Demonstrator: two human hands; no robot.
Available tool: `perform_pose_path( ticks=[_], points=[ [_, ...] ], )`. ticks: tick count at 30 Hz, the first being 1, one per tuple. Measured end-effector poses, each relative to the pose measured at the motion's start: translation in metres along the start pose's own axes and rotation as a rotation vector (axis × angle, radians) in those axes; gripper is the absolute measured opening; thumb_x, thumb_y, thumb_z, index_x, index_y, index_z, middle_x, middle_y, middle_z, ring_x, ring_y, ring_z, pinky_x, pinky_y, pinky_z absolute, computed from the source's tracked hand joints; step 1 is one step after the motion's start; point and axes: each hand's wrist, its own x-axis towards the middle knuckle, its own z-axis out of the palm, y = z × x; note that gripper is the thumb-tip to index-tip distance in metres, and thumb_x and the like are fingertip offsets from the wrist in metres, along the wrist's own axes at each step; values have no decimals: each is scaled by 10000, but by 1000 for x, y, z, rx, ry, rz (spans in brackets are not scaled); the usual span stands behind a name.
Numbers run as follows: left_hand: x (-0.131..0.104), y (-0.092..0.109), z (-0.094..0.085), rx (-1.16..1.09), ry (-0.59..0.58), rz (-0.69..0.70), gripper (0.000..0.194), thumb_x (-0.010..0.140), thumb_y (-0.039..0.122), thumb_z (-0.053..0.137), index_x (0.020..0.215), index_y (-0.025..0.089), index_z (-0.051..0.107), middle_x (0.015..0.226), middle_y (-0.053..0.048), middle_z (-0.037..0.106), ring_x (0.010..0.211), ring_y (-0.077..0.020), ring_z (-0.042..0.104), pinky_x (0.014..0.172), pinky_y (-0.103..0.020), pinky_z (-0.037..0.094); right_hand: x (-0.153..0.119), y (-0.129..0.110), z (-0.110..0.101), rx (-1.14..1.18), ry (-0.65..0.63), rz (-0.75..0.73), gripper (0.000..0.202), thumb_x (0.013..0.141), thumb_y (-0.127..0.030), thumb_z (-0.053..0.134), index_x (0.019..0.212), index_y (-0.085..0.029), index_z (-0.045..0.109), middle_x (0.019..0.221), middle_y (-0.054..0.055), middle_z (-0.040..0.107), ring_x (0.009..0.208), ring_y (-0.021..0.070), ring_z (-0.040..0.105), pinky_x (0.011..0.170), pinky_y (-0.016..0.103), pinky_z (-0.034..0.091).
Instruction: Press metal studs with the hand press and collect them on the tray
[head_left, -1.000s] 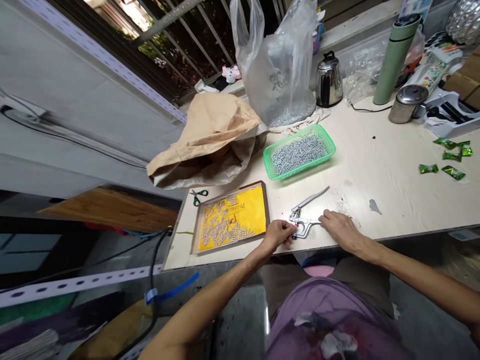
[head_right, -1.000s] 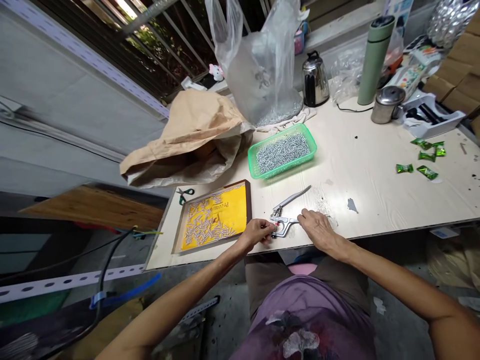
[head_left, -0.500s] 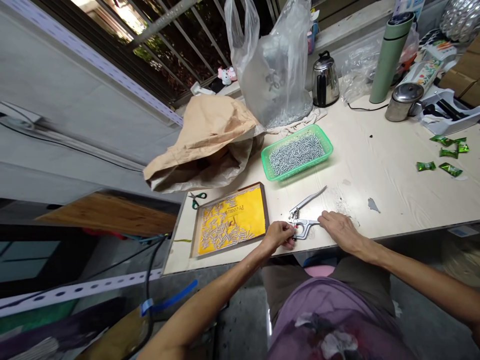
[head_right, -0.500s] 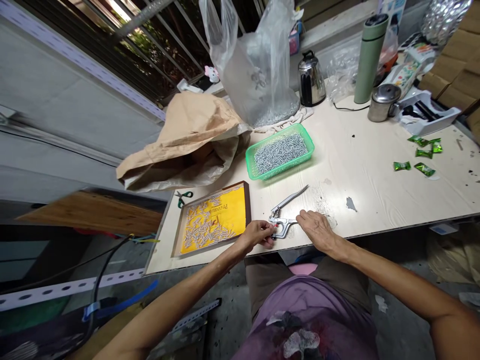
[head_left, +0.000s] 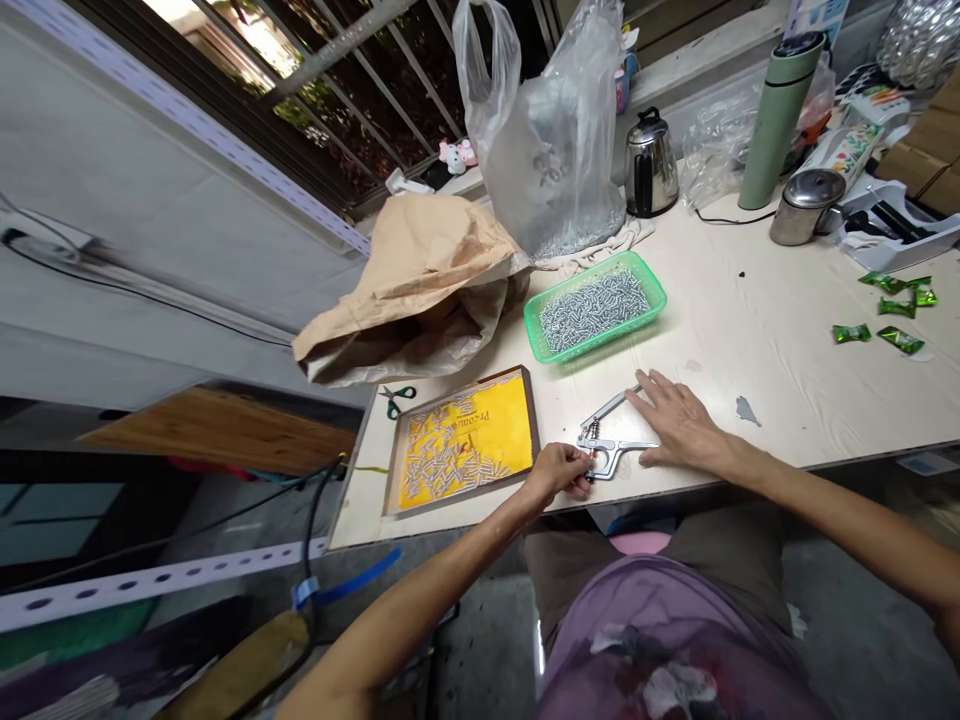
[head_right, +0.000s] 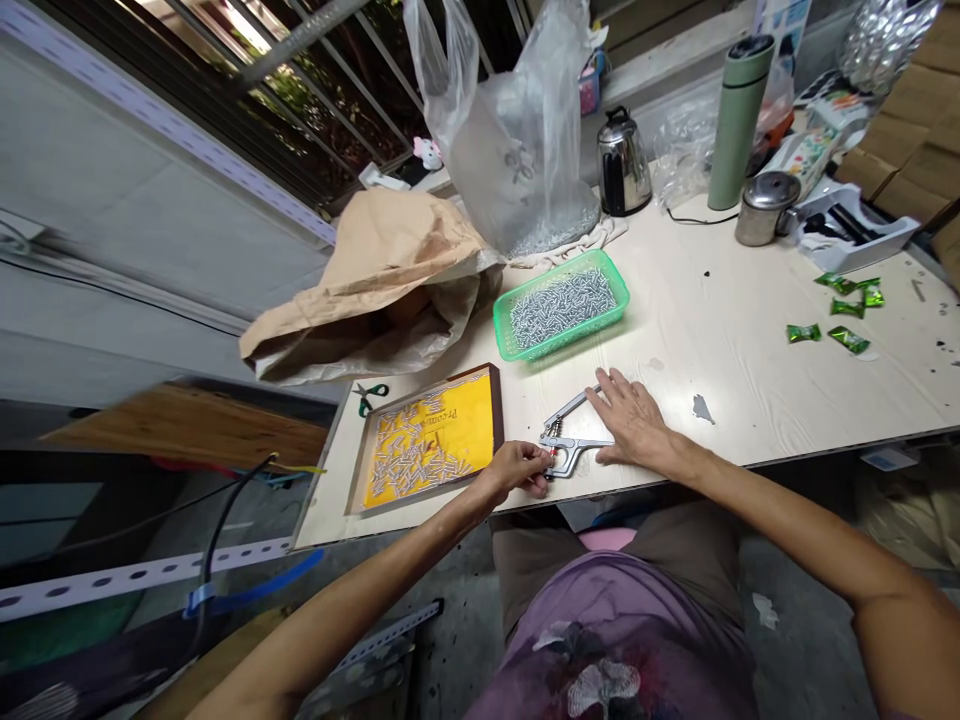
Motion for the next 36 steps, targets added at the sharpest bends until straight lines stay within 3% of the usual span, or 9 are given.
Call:
perform_pose_path(
  ticks=[3, 6, 11, 13, 17, 22, 29, 32, 36],
  points=[
    [-1, 1, 1, 15, 9, -15, 143, 801, 200, 662, 709, 105, 610, 399, 34, 566, 373, -103, 574, 458, -192, 496, 16, 14, 0, -1, -72, -68, 1036, 561, -604, 766, 1381, -104, 379, 1443, 247, 347, 1353, 411, 238, 1025, 549, 285],
    [-1, 3, 2, 19, 17, -23, 138, 811, 196, 649, 717, 106, 607, 406, 36, 566, 379, -101, 575, 466, -193, 495, 24, 16, -4, -12, -147, -83, 1027, 540, -607, 772, 1346, -77, 418, 1325, 232, 476, 1248, 401, 378, 982, 513, 339],
    [-5, -3, 2, 136, 55, 14, 155, 857, 241, 582, 791, 107, 621, 464, 29, 569, 446, -117, 601, 541, -235, 522, 22, 4, -18, -32, -169, -48, 757, 623, -484, 784, 1212, -90, 520, 1112, 167, 591, 1015, 310, 507, 818, 386, 424],
    [-7, -6, 3, 315, 186, 155, 157, 854, 263, 580, 811, 119, 626, 594, -6, 623, 567, -145, 645, 608, -269, 535, 19, -1, -22, -37, -177, -40, 620, 678, -416, 770, 1159, -95, 547, 1071, 152, 604, 988, 290, 514, 796, 365, 423],
    [-4, -5, 14, 703, 445, 692, 215, 803, 280, 659, 985, 175, 612, 1029, -80, 645, 965, -225, 625, 826, -366, 521, 14, -6, -22, -29, -177, -33, 519, 717, -344, 756, 1133, -111, 551, 1029, 139, 615, 974, 282, 517, 784, 368, 424],
    [18, 18, 25, 956, 272, 1078, 578, 752, 301, 733, 1246, 166, 463, 1319, -151, 514, 1166, -288, 505, 984, -454, 441, 6, 0, -16, 3, -133, -54, 713, 626, -369, 809, 1210, -112, 492, 1134, 156, 573, 1018, 299, 504, 819, 391, 438],
    [30, 38, 26, 1087, 157, 1087, 627, 756, 343, 722, 1273, 168, 415, 1195, -125, 542, 1076, -283, 514, 927, -444, 457, 4, 2, -22, -16, -180, 22, 587, 637, -343, 814, 1115, -108, 567, 1059, 146, 579, 972, 278, 516, 769, 357, 433],
    [30, 45, 28, 1119, 131, 1048, 502, 764, 331, 714, 1181, 164, 491, 1083, -95, 564, 1008, -266, 518, 879, -422, 469, 6, 1, -25, -58, -179, 42, 504, 655, -340, 810, 1059, -121, 603, 1007, 127, 599, 945, 267, 522, 755, 344, 408],
    [33, 51, 29, 1068, 141, 1006, 229, 835, 309, 638, 1002, 164, 579, 960, -74, 579, 948, -242, 517, 813, -379, 476, 15, 6, -22, -77, -204, -49, 180, 795, -237, 689, 936, -135, 642, 901, 92, 624, 893, 227, 534, 748, 316, 368]
  ],
)
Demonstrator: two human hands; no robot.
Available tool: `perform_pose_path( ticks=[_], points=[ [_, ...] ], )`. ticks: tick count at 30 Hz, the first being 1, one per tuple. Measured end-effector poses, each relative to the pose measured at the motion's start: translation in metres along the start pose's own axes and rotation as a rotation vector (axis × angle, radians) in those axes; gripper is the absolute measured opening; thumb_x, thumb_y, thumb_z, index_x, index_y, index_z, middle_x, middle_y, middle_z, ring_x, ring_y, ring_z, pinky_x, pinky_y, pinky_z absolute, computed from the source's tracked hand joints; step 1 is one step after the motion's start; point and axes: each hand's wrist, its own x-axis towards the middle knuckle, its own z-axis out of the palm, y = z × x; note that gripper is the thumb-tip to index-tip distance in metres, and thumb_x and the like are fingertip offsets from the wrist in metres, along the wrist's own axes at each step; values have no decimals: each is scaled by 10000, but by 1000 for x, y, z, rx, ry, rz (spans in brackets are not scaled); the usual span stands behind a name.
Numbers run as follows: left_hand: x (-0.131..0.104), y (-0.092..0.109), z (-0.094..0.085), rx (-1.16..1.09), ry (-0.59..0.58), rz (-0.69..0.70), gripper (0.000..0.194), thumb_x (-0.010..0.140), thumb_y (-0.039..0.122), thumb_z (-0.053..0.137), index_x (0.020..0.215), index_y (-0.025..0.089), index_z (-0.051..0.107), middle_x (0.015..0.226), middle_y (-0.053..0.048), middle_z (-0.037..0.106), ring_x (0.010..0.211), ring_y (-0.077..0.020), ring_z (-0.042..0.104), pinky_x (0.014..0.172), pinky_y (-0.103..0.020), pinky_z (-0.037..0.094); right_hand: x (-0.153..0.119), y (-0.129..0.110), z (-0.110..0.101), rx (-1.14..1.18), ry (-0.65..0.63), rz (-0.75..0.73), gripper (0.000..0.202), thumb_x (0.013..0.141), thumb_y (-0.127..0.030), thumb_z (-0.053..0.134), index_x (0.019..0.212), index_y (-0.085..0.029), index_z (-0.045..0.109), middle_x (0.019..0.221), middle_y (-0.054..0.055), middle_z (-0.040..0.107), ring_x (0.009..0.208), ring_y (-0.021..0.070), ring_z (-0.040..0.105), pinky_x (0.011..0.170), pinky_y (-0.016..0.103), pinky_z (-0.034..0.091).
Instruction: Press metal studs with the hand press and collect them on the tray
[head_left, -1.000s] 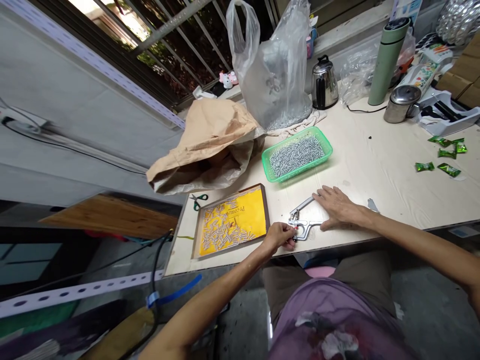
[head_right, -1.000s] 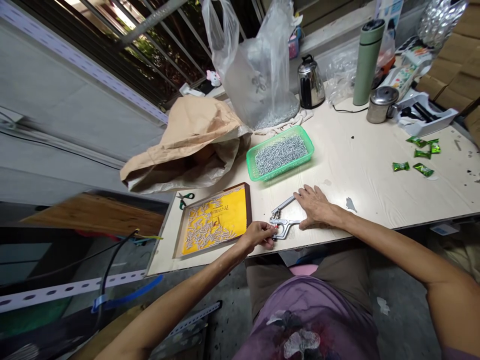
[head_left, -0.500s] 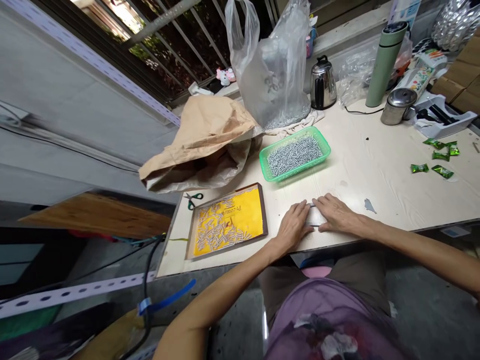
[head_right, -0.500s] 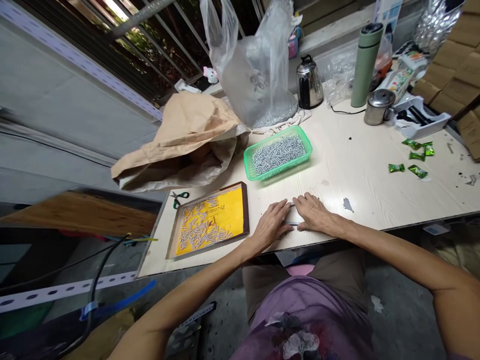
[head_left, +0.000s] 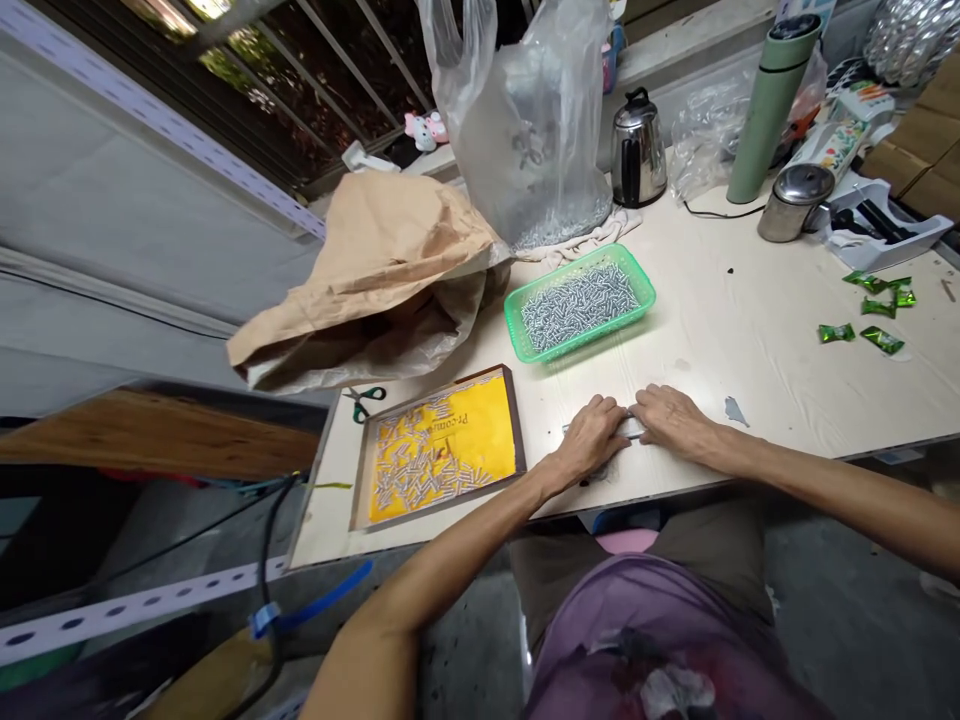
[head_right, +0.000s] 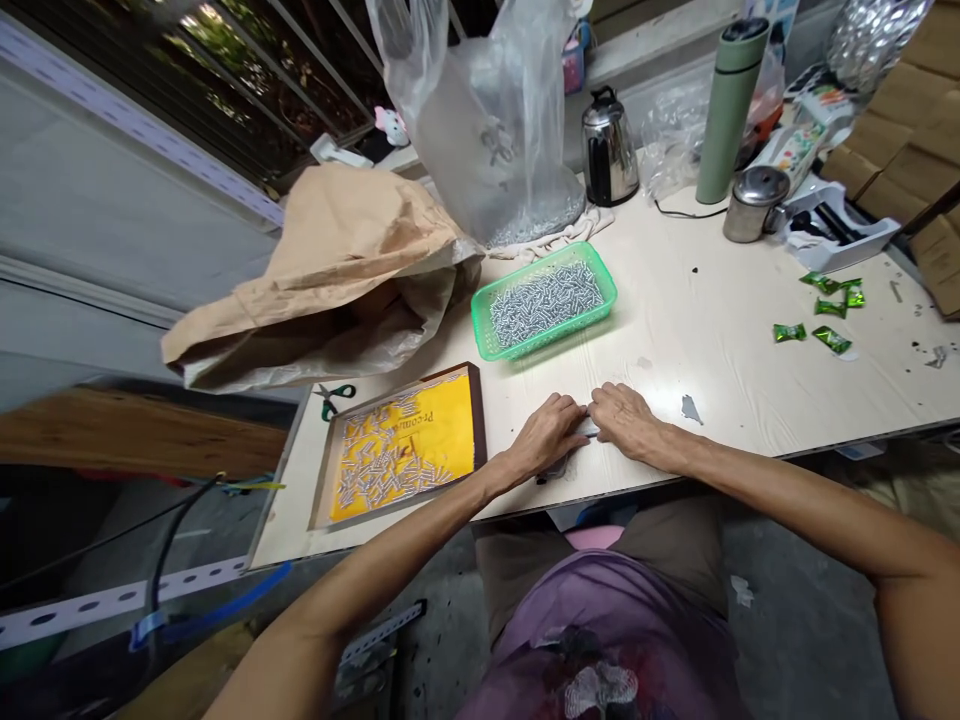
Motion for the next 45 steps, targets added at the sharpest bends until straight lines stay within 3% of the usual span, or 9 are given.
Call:
perform_pose_path(
  ticks=[7, 13, 18, 23, 28, 33, 39, 42, 45],
  points=[
    [4, -5, 4, -19, 43, -30, 119, 874, 272, 583, 916, 167, 618, 898, -74, 617, 928, -235, 554, 793, -371, 502, 3, 3, 3, 45, 23, 7, 105, 881, -197, 555, 872, -154, 650, 842, 77, 619, 836, 207, 531, 733, 306, 357],
    [-21, 5, 37, -53, 308, 22, 358, 924, 262, 485, 1265, 153, 486, 1351, -166, 503, 1280, -285, 450, 1026, -480, 426, -5, 19, -4, 89, 40, -70, 406, 784, -416, 688, 1067, -134, 616, 971, 120, 597, 876, 239, 516, 756, 321, 385],
    [-39, 33, 68, -112, 365, 100, 387, 951, 336, 432, 1299, 171, 474, 1385, -168, 496, 1381, -274, 346, 1084, -515, 359, 14, 34, -5, 54, 58, 24, 168, 911, -216, 507, 939, -140, 654, 915, 102, 622, 852, 213, 532, 750, 310, 368],
    [-41, 43, 65, -164, 336, 101, 368, 942, 355, 455, 1251, 166, 522, 1354, -161, 531, 1353, -272, 393, 1101, -547, 317, 36, 23, -14, -45, 92, 94, 147, 884, -152, 529, 869, -137, 674, 884, 104, 636, 851, 220, 525, 741, 323, 363],
    [-43, 46, 57, -204, 331, 144, 373, 929, 365, 476, 1213, 135, 552, 1214, -161, 617, 1223, -266, 523, 1040, -454, 422, 50, -31, -10, -37, 67, -324, 142, 886, -204, 565, 922, -227, 700, 998, 72, 628, 969, 214, 492, 756, 324, 353],
    [-84, 35, 53, -125, 464, 252, 252, 941, 289, 460, 1073, 169, 637, 1033, -107, 670, 1040, -205, 600, 947, -357, 486, 70, -62, 10, -114, 42, -592, 171, 866, -154, 565, 734, -169, 672, 951, 85, 632, 1011, 231, 486, 752, 342, 364],
    [-156, -53, 12, 84, 682, -503, 246, 938, 227, 442, 902, 149, 672, 877, -96, 652, 845, -193, 577, 797, -354, 492, 85, -61, 14, 230, 255, -603, 186, 917, -176, 455, 853, -169, 629, 833, 71, 645, 842, 191, 556, 738, 329, 432],
    [-174, -97, -10, 130, 540, -889, 227, 909, 228, 489, 823, 136, 678, 862, -104, 643, 875, -223, 561, 800, -366, 472, 94, -52, -13, 437, 469, -469, 223, 941, -233, 393, 899, -190, 607, 838, 69, 639, 820, 198, 577, 736, 345, 471],
    [-176, -119, -20, 68, 378, -1046, 213, 878, 264, 541, 789, 135, 685, 888, -110, 648, 941, -241, 562, 804, -344, 458, 110, -33, -51, 385, 643, -277, 218, 936, -267, 398, 954, -198, 604, 860, 81, 627, 844, 231, 578, 747, 388, 481]
  ],
)
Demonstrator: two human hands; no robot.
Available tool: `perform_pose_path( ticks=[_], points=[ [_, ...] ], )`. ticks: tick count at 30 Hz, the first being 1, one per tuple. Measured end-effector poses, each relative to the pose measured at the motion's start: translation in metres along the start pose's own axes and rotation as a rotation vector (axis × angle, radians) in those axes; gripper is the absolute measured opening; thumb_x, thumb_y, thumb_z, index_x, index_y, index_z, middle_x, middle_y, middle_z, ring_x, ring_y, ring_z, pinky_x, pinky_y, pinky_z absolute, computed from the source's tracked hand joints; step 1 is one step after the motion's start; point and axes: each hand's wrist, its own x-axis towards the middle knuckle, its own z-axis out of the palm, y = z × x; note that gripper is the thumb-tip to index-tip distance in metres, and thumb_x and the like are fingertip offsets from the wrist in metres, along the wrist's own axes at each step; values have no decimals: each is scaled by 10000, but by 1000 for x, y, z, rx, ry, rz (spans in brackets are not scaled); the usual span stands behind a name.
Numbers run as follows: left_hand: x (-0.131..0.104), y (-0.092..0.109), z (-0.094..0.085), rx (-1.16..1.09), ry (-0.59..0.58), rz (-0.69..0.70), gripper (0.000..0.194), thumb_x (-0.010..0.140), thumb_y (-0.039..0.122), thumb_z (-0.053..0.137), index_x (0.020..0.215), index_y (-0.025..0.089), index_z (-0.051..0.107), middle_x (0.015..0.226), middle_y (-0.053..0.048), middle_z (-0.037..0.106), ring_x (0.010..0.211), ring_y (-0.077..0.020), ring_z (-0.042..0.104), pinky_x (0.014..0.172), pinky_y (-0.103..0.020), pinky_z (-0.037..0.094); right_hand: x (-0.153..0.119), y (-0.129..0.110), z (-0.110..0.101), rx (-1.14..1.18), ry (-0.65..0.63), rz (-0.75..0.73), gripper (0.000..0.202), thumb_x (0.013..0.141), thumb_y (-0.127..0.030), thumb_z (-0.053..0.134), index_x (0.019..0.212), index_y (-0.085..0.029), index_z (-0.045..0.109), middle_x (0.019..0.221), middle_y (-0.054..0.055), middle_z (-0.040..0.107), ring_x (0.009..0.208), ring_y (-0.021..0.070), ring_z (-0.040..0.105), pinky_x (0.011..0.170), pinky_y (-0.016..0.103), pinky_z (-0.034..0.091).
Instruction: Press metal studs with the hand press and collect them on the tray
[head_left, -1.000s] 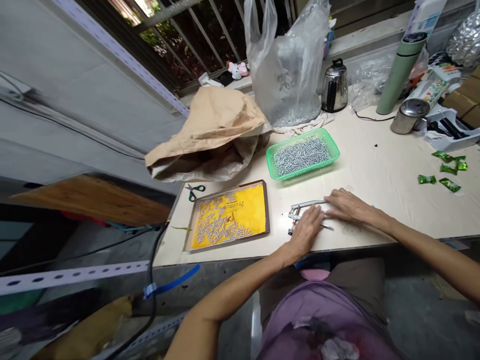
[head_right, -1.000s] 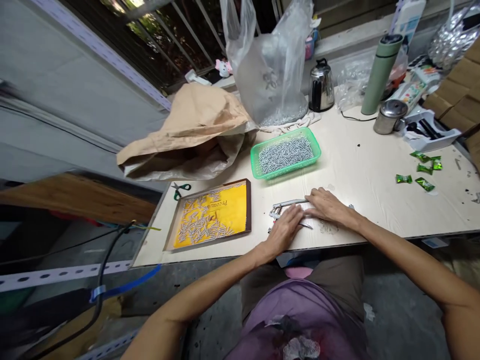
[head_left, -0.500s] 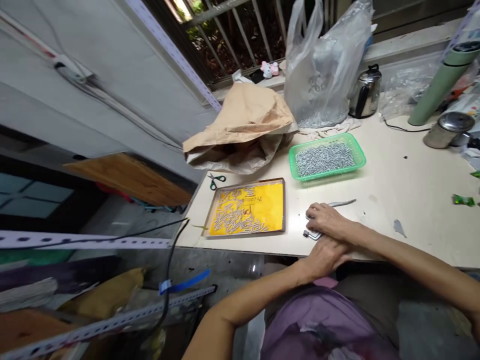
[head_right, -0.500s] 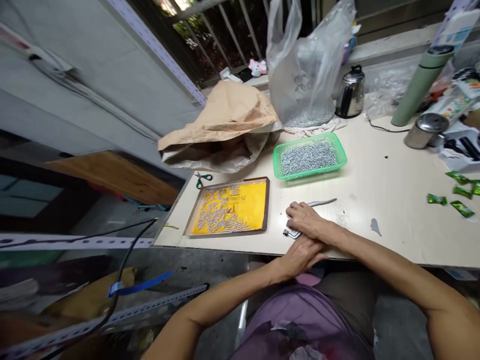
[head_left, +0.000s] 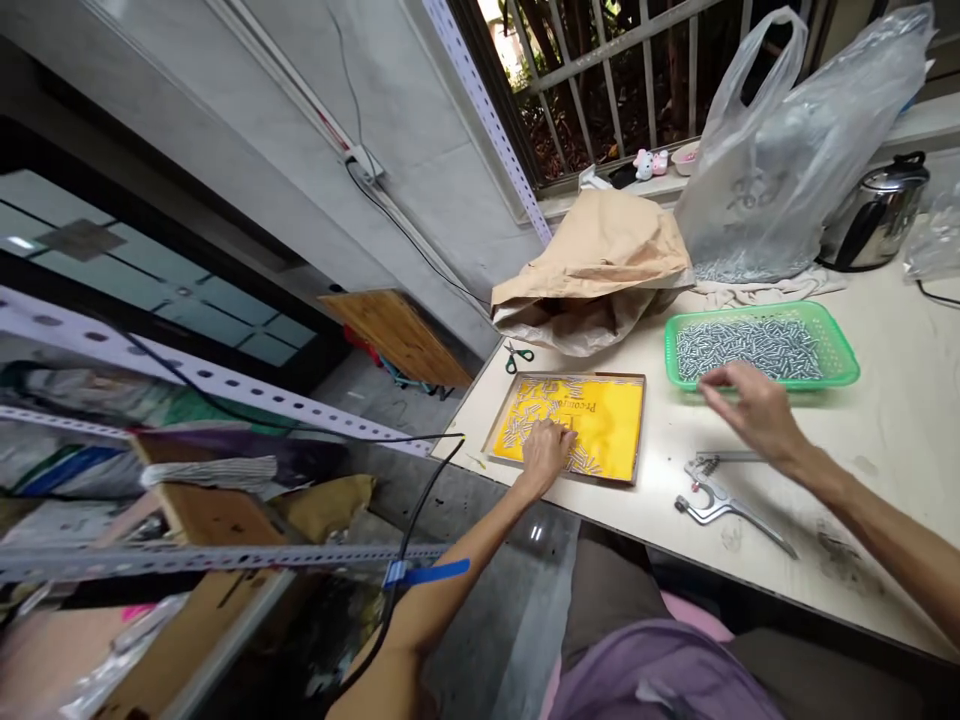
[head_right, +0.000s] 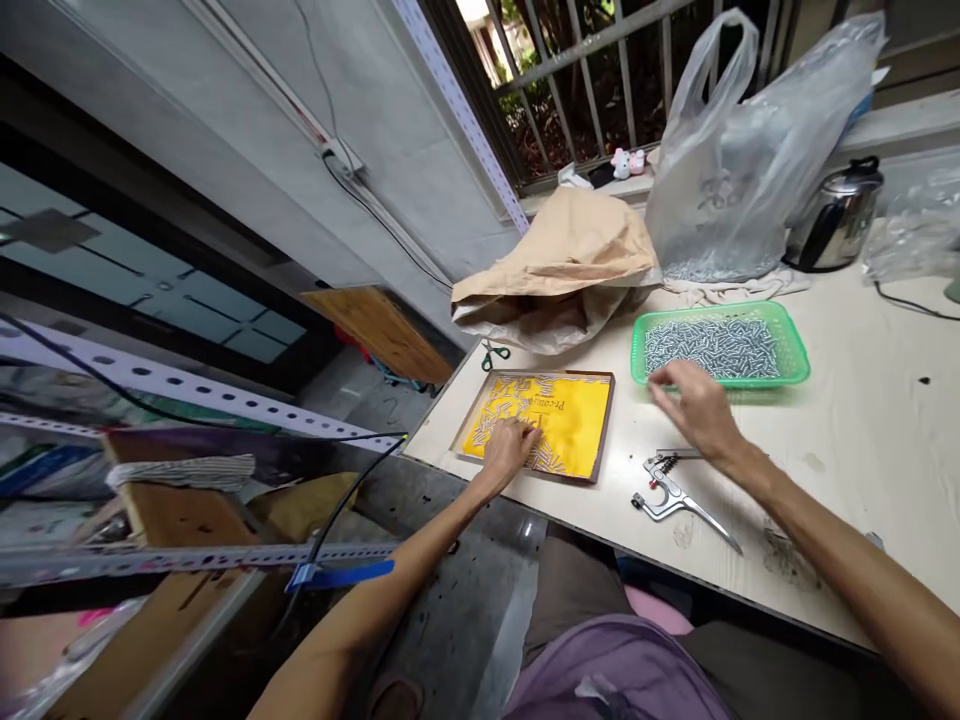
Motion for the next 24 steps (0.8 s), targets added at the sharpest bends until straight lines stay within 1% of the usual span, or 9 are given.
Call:
perform_pose_path(
  ticks=[3, 6, 10, 13, 15, 18, 21, 23, 24],
  points=[
    [9, 0, 0, -16, -111, -56, 160, 832, 256, 591, 770, 145, 689, 920, -109, 663, 968, -243, 574, 771, -310, 451, 23, 15, -23, -249, 86, 59, 253, 919, -287, 437, 1096, -183, 585, 968, 123, 606, 941, 285, 553, 803, 446, 455],
    [15, -1, -1, -32, -186, -121, 131, 811, 231, 588, 770, 152, 685, 902, -96, 684, 916, -227, 605, 711, -277, 440, 18, 21, -31, -342, 85, 57, 306, 911, -292, 457, 1180, -183, 553, 1046, 136, 577, 1005, 303, 534, 839, 455, 444],
    [23, -2, -5, -41, -225, -99, 85, 776, 190, 583, 768, 160, 663, 869, -66, 692, 829, -191, 621, 667, -246, 424, -24, 12, -24, -283, -7, 2, 263, 922, -274, 426, 1103, -177, 590, 1047, 132, 580, 1006, 283, 551, 849, 429, 465],
    [26, -2, -9, -37, -223, -65, 78, 776, 165, 565, 779, 162, 644, 859, -57, 690, 810, -178, 622, 670, -239, 423, -64, 1, -16, -221, -67, 19, 240, 927, -275, 417, 1030, -195, 619, 1040, 121, 597, 985, 266, 579, 832, 410, 489],
    [27, -3, -10, -39, -199, -48, 86, 797, 173, 544, 797, 158, 628, 860, -65, 688, 814, -184, 623, 678, -248, 427, -88, -5, -13, -178, -110, 53, 242, 933, -266, 405, 1009, -201, 625, 1021, 111, 611, 949, 248, 600, 806, 396, 504],
    [26, -4, -11, -96, -122, -48, 71, 802, 167, 528, 782, 158, 596, 816, -64, 677, 796, -189, 626, 685, -262, 442, -118, -10, -11, -109, -183, 71, 242, 937, -242, 390, 970, -190, 624, 964, 99, 630, 886, 221, 623, 757, 366, 521],
    [22, 0, -12, -323, -102, -106, 51, 789, 151, 523, 768, 156, 569, 734, -36, 660, 692, -156, 623, 648, -251, 468, -138, -12, -11, -86, -223, 89, 229, 929, -223, 397, 952, -198, 623, 939, 88, 639, 862, 214, 627, 713, 354, 521],
    [15, 12, -10, -602, -171, -145, 61, 782, 177, 555, 829, 144, 575, 694, -16, 658, 607, -126, 611, 610, -237, 489, -146, -13, -11, -97, -223, 110, 221, 923, -214, 407, 957, -207, 625, 943, 87, 639, 872, 218, 622, 710, 352, 511],
    [9, 21, -9, -748, -224, -152, 120, 773, 204, 588, 872, 136, 582, 689, -13, 664, 581, -114, 607, 600, -234, 499, -149, -14, -11, -107, -219, 121, 214, 922, -209, 414, 957, -208, 625, 941, 86, 638, 873, 218, 618, 714, 349, 504]
  ],
)
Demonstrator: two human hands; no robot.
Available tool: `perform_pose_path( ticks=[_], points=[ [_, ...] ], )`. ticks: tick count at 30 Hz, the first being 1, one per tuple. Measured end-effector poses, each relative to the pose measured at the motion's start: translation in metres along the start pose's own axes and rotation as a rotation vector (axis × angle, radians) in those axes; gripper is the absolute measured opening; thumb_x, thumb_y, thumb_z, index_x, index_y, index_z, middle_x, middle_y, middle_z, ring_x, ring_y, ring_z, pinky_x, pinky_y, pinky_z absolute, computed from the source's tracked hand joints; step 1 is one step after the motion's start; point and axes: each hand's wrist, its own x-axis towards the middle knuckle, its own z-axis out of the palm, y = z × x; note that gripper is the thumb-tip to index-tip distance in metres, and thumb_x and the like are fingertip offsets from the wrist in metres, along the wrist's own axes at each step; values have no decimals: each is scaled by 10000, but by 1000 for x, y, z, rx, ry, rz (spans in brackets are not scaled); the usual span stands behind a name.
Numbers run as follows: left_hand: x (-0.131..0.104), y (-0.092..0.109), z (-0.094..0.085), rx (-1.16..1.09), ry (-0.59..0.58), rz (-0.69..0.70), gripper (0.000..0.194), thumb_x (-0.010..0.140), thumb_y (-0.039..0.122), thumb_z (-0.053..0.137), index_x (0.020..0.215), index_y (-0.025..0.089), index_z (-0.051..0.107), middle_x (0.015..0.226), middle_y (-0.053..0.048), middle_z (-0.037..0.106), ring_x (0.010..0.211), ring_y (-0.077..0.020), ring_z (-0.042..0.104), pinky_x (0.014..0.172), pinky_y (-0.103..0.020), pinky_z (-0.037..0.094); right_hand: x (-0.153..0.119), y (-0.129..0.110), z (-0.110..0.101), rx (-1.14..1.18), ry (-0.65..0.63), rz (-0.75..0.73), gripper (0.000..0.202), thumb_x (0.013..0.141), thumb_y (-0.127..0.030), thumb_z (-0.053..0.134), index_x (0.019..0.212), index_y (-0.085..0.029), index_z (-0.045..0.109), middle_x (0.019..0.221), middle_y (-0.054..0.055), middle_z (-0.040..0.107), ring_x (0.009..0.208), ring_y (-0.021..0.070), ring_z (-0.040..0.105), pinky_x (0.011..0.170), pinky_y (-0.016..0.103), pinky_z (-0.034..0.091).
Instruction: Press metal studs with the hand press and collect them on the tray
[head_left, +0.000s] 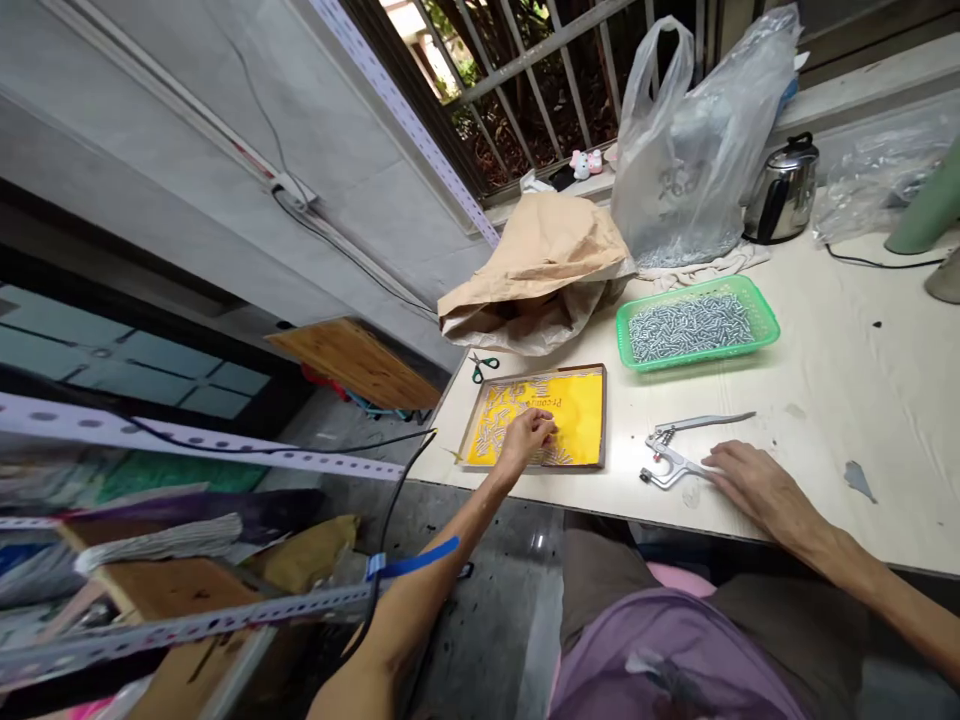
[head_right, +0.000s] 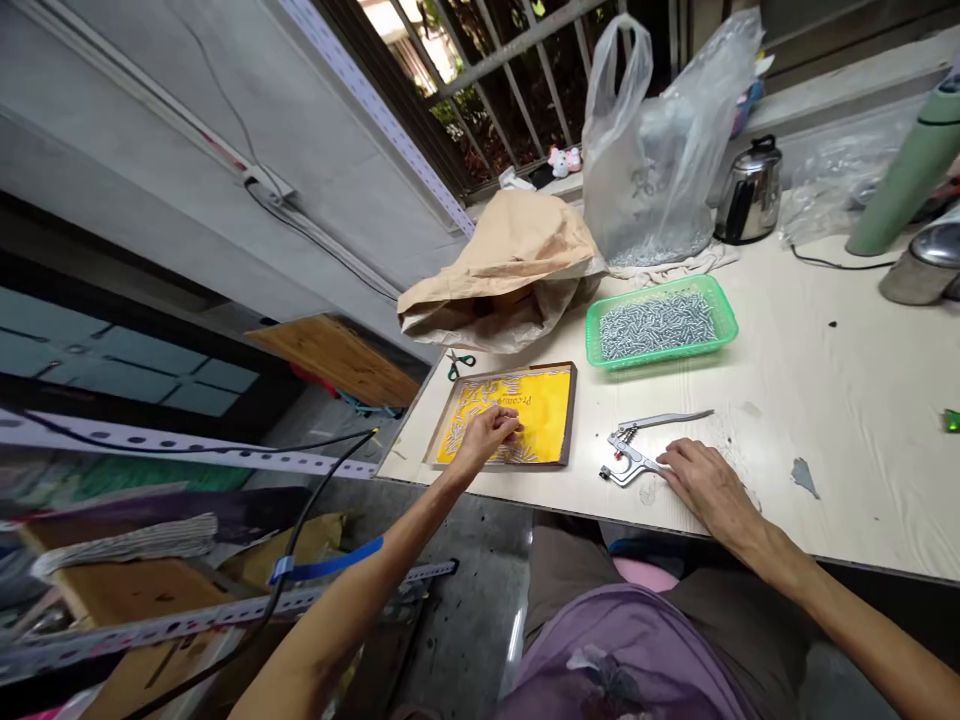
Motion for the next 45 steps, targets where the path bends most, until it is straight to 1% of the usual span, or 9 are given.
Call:
perform_pose_path(
  ticks=[5, 8, 12, 20, 32, 36, 39, 41, 45],
  points=[
    [-33, 27, 57, -317, -299, -11, 306, 665, 326, 753, 854, 117, 633, 711, -43, 693, 605, -114, 627, 617, -240, 523, -4, -7, 6, -84, -30, 47, 128, 901, -190, 496, 930, -188, 621, 930, 80, 632, 856, 216, 574, 726, 327, 445],
    [-44, 40, 87, -223, -379, 22, 220, 653, 296, 739, 750, 115, 656, 653, -21, 663, 581, -100, 593, 555, -201, 481, -5, -12, 11, -183, -59, 72, 87, 871, -203, 573, 934, -181, 628, 944, 82, 628, 870, 231, 542, 735, 337, 402],
    [-40, 49, 107, 19, -416, 32, 142, 686, 260, 654, 667, 119, 669, 502, 33, 566, 468, -72, 489, 465, -176, 394, -7, -13, 15, -278, -80, 101, 96, 868, -175, 577, 942, -184, 638, 870, 68, 616, 842, 227, 509, 707, 331, 345],
    [-31, 47, 112, 225, -503, 27, 218, 687, 314, 630, 592, 121, 659, 399, 71, 407, 405, -61, 389, 414, -181, 305, -11, -10, 21, -259, -66, 83, 107, 897, -147, 528, 915, -177, 629, 809, 54, 596, 783, 200, 496, 688, 315, 310],
    [-29, 69, 112, 391, -649, -37, 117, 670, 212, 656, 638, 107, 697, 466, 53, 495, 434, -47, 428, 416, -147, 413, -17, -5, 30, -253, 59, 12, 169, 886, -78, 475, 807, -170, 593, 748, 42, 558, 712, 194, 458, 656, 315, 296],
    [-28, 66, 113, 372, -660, -66, 138, 648, 243, 695, 654, 106, 709, 464, 51, 497, 440, -49, 429, 413, -148, 408, -18, -7, 28, -254, 16, 45, 155, 884, -92, 477, 829, -176, 595, 770, 47, 571, 737, 196, 481, 679, 323, 314],
    [-26, 63, 113, 330, -681, -105, 192, 627, 289, 731, 672, 103, 711, 443, 61, 467, 426, -44, 408, 405, -149, 393, -16, -4, 21, -212, -57, 74, 85, 886, -223, 544, 920, -179, 609, 894, 79, 606, 837, 210, 520, 728, 328, 355],
    [-26, 63, 113, 316, -688, -114, 218, 612, 311, 751, 658, 104, 701, 437, 67, 453, 418, -41, 397, 402, -151, 382, -12, 4, 16, -195, -85, 106, 328, 849, -390, 603, 1104, -184, 581, 1123, 135, 589, 1021, 266, 516, 806, 369, 385],
    [-26, 63, 113, 327, -692, -127, 228, 596, 315, 767, 605, 109, 671, 432, 68, 448, 417, -47, 401, 413, -166, 379, 3, 24, 7, -213, -166, 155, 907, 690, -649, 648, 1405, -179, 348, 1455, 195, 356, 1335, 383, 286, 1005, 519, 299]
  ],
)
